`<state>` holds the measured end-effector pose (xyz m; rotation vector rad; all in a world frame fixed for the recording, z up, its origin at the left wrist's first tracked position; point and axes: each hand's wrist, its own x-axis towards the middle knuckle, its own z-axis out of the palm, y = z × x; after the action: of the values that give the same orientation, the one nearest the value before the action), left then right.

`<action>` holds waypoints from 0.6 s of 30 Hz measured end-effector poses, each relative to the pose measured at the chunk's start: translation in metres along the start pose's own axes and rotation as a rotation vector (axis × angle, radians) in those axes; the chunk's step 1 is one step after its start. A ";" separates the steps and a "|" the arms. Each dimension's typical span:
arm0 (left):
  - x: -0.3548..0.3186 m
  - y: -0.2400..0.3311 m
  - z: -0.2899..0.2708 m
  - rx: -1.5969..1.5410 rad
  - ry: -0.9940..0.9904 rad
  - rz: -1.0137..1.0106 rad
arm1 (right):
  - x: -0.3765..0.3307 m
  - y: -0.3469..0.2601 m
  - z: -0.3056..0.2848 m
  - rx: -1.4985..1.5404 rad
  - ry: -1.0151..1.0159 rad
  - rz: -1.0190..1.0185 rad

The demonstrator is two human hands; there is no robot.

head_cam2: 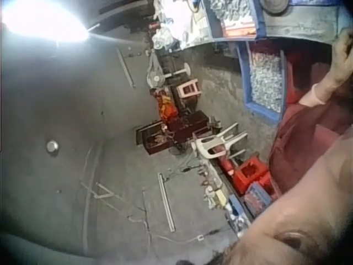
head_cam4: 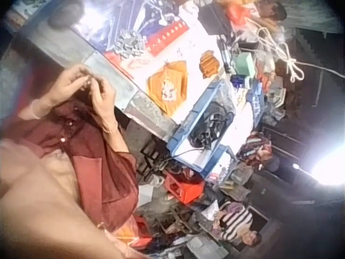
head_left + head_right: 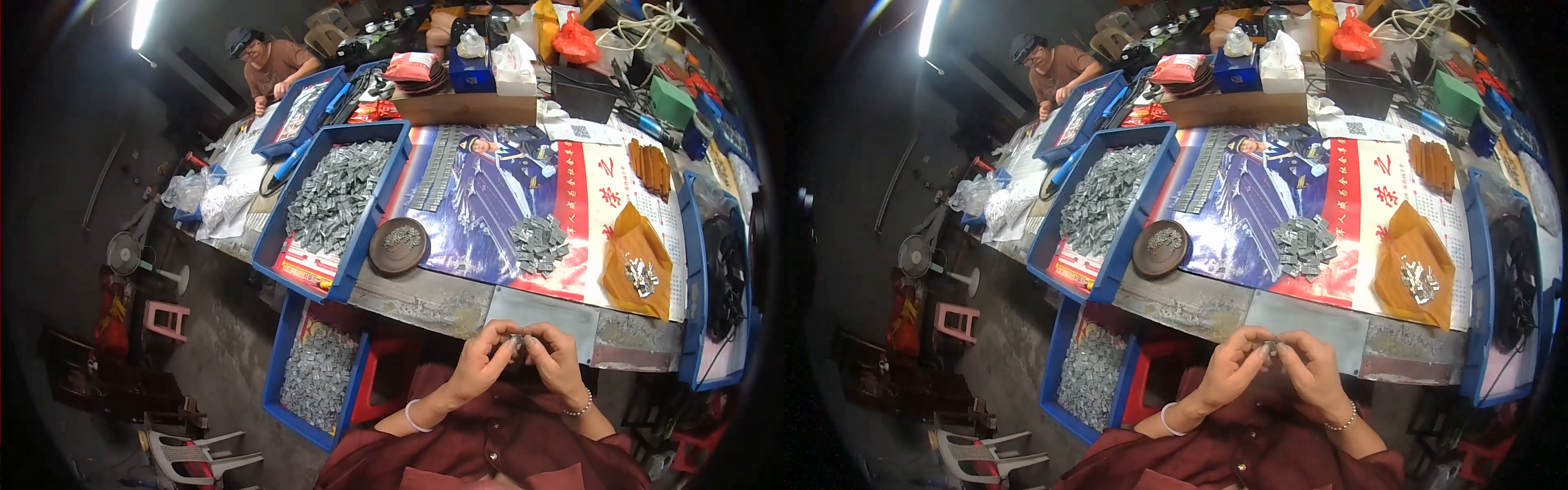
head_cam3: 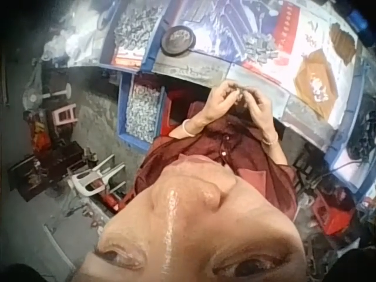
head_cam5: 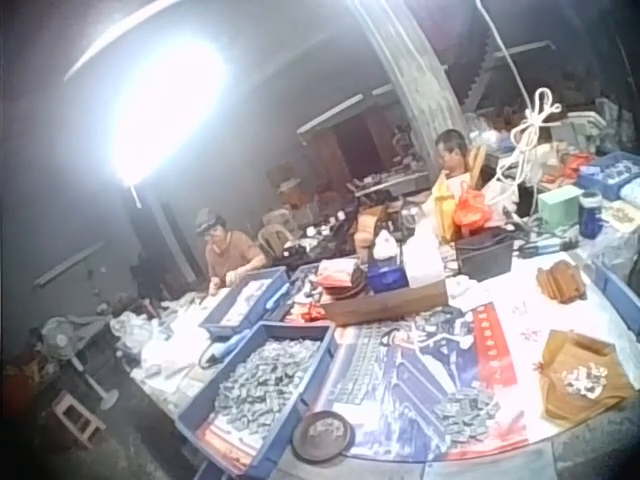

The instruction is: Manually inserting small metal pins into plastic hardware components at a workbench.

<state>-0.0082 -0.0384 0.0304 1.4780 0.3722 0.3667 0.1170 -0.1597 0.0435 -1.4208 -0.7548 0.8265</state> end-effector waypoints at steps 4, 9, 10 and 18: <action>0.001 -0.001 0.000 -0.011 0.003 -0.024 | 0.001 0.002 -0.006 -0.029 0.022 -0.007; 0.003 0.000 0.004 -0.059 0.003 -0.010 | 0.001 0.002 -0.002 -0.051 0.016 -0.036; 0.002 0.002 0.005 -0.070 0.005 -0.013 | 0.000 0.003 -0.001 -0.035 0.035 -0.029; -0.003 0.002 0.001 -0.084 0.046 0.008 | 0.004 0.003 0.005 -0.020 0.036 -0.046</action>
<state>-0.0102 -0.0403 0.0323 1.3916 0.3834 0.4185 0.1146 -0.1539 0.0403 -1.4280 -0.7672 0.7575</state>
